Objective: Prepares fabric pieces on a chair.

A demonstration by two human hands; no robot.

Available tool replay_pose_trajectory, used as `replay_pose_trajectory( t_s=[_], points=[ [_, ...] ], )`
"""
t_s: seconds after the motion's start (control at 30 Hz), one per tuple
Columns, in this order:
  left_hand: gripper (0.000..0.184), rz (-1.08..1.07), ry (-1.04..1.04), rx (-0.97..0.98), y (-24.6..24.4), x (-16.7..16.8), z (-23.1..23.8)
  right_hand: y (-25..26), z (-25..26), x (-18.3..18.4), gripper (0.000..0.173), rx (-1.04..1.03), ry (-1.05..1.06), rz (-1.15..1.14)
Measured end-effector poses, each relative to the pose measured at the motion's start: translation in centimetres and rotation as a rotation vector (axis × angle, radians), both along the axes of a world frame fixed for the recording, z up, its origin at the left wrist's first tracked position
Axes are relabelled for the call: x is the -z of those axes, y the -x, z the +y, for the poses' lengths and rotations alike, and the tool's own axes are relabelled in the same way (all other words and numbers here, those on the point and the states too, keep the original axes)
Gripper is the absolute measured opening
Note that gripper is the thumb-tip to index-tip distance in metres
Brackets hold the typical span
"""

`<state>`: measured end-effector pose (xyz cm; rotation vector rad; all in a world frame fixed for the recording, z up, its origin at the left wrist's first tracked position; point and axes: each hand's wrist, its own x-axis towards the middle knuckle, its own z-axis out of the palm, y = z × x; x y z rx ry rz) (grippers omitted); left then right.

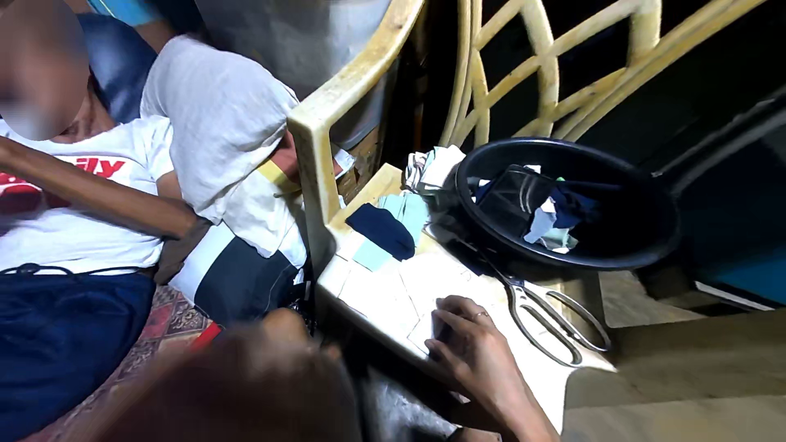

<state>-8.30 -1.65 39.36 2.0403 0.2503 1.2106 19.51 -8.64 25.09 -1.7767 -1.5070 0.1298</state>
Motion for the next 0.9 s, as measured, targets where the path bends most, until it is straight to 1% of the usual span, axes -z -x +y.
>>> replay_pose_trajectory(
  t_s=[0.03, 0.07, 0.1, 0.13, 0.2, 0.23, 0.27, 0.33, 0.4, 0.47, 0.53, 0.6, 0.63, 0.67, 0.73, 0.8, 0.87, 0.9],
  points=[
    [0.019, -0.076, -0.025, -0.084, -2.6, 0.1, 2.6, 0.0, 0.0, 0.0, 0.031, -0.001, -0.003, -0.004],
    [0.006, -0.082, -0.012, -0.09, -4.2, 0.6, 5.6, 0.0, 0.0, 0.1, 0.031, -0.005, -0.003, -0.006],
    [0.009, -0.033, 0.057, -0.128, -5.5, 1.8, 8.2, 0.0, 0.0, 0.1, 0.031, -0.01, 0.002, -0.005],
    [0.013, 0.104, 0.128, -0.211, -6.6, 3.2, 10.3, 0.0, 0.0, 0.1, 0.031, -0.011, 0.008, -0.005],
    [0.021, 0.463, 0.267, -0.337, -8.6, 6.2, 13.3, 0.0, -0.1, 0.1, 0.03, -0.008, 0.019, -0.014],
    [0.023, 0.58, 0.285, -0.369, -9.5, 7.6, 14.3, 0.0, -0.1, 0.1, 0.03, -0.007, 0.022, -0.012],
    [0.023, 0.65, 0.284, -0.391, -10.1, 8.7, 14.9, 0.0, -0.1, 0.1, 0.03, -0.006, 0.027, -0.01],
    [0.023, 0.701, 0.284, -0.402, -10.5, 9.9, 15.1, -0.1, -0.2, 0.2, 0.032, -0.001, 0.029, -0.009],
    [0.018, 0.678, 0.249, -0.387, -10.3, 10.4, 14.7, -0.1, -0.3, 0.2, 0.034, -0.005, 0.035, -0.005],
    [0.014, 0.569, 0.133, -0.356, -9.6, 11.4, 14.4, 0.0, -0.4, 0.2, 0.035, -0.008, 0.033, -0.006],
    [0.014, 0.444, 0.002, -0.336, -9.3, 12.6, 14.2, 0.0, -0.4, 0.2, 0.036, -0.011, 0.035, 0.001],
    [0.015, 0.367, -0.069, -0.31, -9.8, 13.0, 14.3, 0.0, -0.3, 0.0, 0.038, -0.013, 0.041, 0.005],
    [0.015, 0.361, -0.075, -0.284, -10.4, 12.8, 14.4, 0.0, -0.3, -0.1, 0.04, -0.011, 0.048, 0.001],
    [0.016, 0.386, -0.066, -0.248, -11.1, 12.4, 14.5, 0.0, -0.4, -0.3, 0.043, -0.01, 0.055, 0.002],
    [0.021, 0.511, -0.016, -0.144, -12.6, 11.1, 14.5, 0.1, -0.7, -0.7, 0.046, -0.016, 0.058, 0.011],
    [0.025, 0.619, -0.028, -0.072, -14.5, 10.1, 14.9, 0.1, -0.9, -1.1, 0.045, -0.025, 0.047, 0.02],
    [0.026, 0.66, -0.086, -0.04, -16.3, 9.9, 15.4, -0.1, -1.2, -1.2, 0.037, 0.021, -0.012, -0.002],
    [0.027, 0.673, -0.115, -0.032, -17.2, 9.9, 15.7, -0.2, -1.3, -1.2, 0.03, 0.083, -0.05, -0.025]
  ],
)
